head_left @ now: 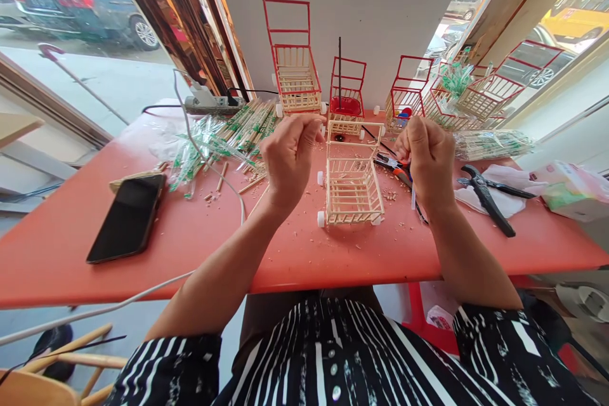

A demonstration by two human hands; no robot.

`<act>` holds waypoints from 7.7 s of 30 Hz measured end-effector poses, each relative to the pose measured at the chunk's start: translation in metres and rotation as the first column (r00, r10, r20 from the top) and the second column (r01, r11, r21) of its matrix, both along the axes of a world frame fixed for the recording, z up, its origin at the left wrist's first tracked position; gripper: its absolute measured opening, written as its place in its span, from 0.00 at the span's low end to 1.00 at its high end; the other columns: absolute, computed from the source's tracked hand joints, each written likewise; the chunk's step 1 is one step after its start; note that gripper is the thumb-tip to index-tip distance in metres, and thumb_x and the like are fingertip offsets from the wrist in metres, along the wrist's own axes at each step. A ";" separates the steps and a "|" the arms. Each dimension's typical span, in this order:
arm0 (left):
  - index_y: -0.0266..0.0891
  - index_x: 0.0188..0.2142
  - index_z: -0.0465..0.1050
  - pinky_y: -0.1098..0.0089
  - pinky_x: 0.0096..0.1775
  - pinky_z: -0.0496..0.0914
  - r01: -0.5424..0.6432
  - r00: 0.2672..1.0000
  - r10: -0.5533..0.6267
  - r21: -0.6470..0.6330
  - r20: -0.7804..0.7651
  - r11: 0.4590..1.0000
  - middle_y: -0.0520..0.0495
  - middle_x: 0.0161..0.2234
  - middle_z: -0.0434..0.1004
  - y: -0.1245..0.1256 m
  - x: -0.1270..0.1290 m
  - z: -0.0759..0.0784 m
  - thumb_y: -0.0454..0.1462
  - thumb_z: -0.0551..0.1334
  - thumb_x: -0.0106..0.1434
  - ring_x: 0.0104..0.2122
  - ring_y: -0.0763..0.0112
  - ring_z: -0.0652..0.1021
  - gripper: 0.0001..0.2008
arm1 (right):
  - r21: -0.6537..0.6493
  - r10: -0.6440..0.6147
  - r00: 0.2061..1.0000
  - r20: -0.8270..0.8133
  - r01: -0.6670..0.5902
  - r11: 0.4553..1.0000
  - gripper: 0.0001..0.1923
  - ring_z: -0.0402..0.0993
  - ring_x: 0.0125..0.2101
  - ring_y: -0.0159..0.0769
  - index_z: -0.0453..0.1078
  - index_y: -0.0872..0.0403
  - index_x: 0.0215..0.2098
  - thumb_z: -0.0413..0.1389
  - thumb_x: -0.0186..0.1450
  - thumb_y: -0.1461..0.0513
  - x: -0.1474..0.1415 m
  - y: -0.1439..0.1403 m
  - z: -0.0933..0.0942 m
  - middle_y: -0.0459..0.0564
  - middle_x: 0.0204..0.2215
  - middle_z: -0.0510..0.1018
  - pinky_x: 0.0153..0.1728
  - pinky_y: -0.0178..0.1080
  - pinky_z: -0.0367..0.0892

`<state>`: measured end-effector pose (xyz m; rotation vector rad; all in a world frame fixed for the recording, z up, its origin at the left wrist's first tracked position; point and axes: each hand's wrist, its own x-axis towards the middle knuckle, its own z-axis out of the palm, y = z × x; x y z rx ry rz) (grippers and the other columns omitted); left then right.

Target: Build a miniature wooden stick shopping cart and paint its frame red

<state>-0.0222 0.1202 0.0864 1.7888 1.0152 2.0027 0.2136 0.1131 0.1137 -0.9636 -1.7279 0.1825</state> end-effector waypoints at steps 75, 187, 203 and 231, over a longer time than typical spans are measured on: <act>0.42 0.39 0.87 0.70 0.40 0.78 0.150 0.986 -0.124 -0.285 0.110 0.947 0.49 0.36 0.90 0.030 0.003 -0.015 0.36 0.74 0.63 0.36 0.70 0.84 0.04 | -0.078 -0.067 0.996 0.058 0.071 0.994 0.16 0.88 0.53 0.40 0.79 0.44 0.60 0.56 0.80 0.52 0.004 0.024 -0.024 0.49 0.55 0.89 0.50 0.43 0.83; 0.41 0.47 0.86 0.59 0.53 0.83 0.639 0.764 -0.567 -0.488 0.309 0.595 0.42 0.41 0.88 0.071 -0.003 0.028 0.63 0.51 0.81 0.52 0.56 0.89 0.35 | -0.167 -0.072 0.961 0.266 0.119 0.979 0.25 0.84 0.39 0.46 0.79 0.49 0.52 0.54 0.78 0.40 -0.002 -0.047 0.007 0.53 0.40 0.88 0.44 0.48 0.79; 0.41 0.40 0.86 0.57 0.49 0.84 0.605 0.790 -0.545 -0.506 0.282 0.615 0.42 0.38 0.88 0.078 0.000 0.025 0.66 0.44 0.80 0.48 0.56 0.89 0.42 | -0.188 -0.096 0.961 0.260 0.148 0.971 0.25 0.84 0.36 0.45 0.77 0.48 0.46 0.54 0.77 0.38 -0.007 -0.036 0.004 0.53 0.34 0.86 0.41 0.47 0.78; 0.41 0.42 0.86 0.56 0.48 0.84 0.584 0.804 -0.544 -0.499 0.243 0.641 0.40 0.40 0.88 0.079 -0.004 0.022 0.65 0.46 0.79 0.49 0.53 0.89 0.39 | -0.180 -0.094 0.961 0.259 0.144 0.973 0.21 0.83 0.37 0.48 0.76 0.46 0.47 0.54 0.78 0.41 -0.008 -0.034 0.003 0.54 0.37 0.86 0.40 0.51 0.78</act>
